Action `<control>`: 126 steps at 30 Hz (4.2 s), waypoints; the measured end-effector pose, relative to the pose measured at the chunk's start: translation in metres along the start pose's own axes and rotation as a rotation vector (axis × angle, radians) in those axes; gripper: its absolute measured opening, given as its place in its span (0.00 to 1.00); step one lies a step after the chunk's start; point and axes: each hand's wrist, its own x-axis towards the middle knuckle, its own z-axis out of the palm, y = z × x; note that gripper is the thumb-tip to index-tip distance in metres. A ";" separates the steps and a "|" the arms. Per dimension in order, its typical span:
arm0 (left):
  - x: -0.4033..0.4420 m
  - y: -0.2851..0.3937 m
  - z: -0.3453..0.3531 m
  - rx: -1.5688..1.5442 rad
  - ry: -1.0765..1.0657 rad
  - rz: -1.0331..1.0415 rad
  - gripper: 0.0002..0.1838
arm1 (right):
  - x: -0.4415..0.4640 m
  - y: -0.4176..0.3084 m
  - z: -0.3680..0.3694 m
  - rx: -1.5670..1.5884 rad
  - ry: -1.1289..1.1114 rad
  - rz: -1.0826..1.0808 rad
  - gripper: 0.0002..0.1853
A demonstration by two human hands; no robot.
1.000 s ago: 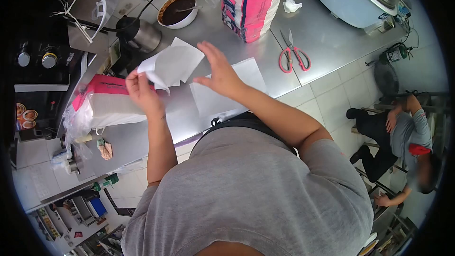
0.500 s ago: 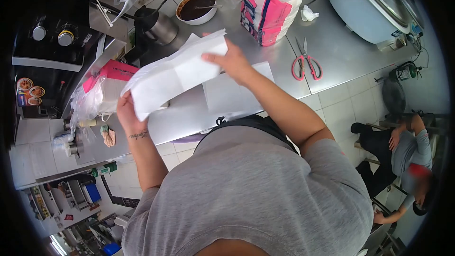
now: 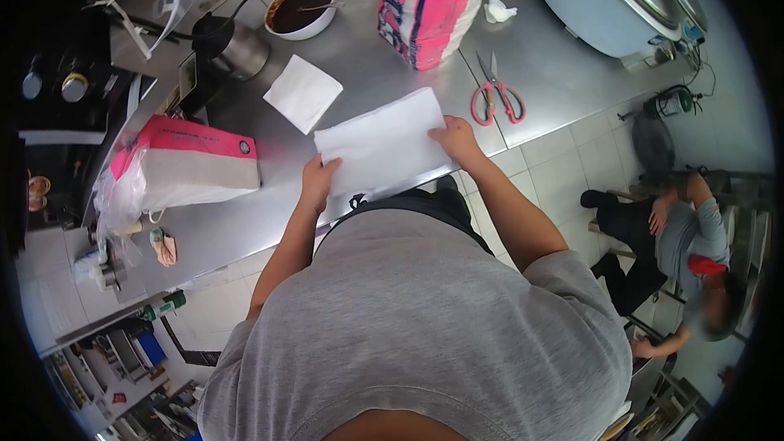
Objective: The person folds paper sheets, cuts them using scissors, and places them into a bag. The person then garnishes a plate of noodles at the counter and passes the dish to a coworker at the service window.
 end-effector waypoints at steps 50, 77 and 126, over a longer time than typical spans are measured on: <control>0.051 0.047 -0.028 1.005 0.444 0.850 0.14 | -0.010 0.003 0.081 -0.831 -0.024 -0.803 0.30; -0.065 0.206 -0.059 0.248 -0.034 0.785 0.01 | -0.030 -0.146 0.061 -0.086 -0.025 -0.771 0.42; -0.007 -0.040 -0.083 -0.321 0.370 -0.010 0.09 | 0.067 -0.071 0.134 0.053 -0.387 -0.370 0.17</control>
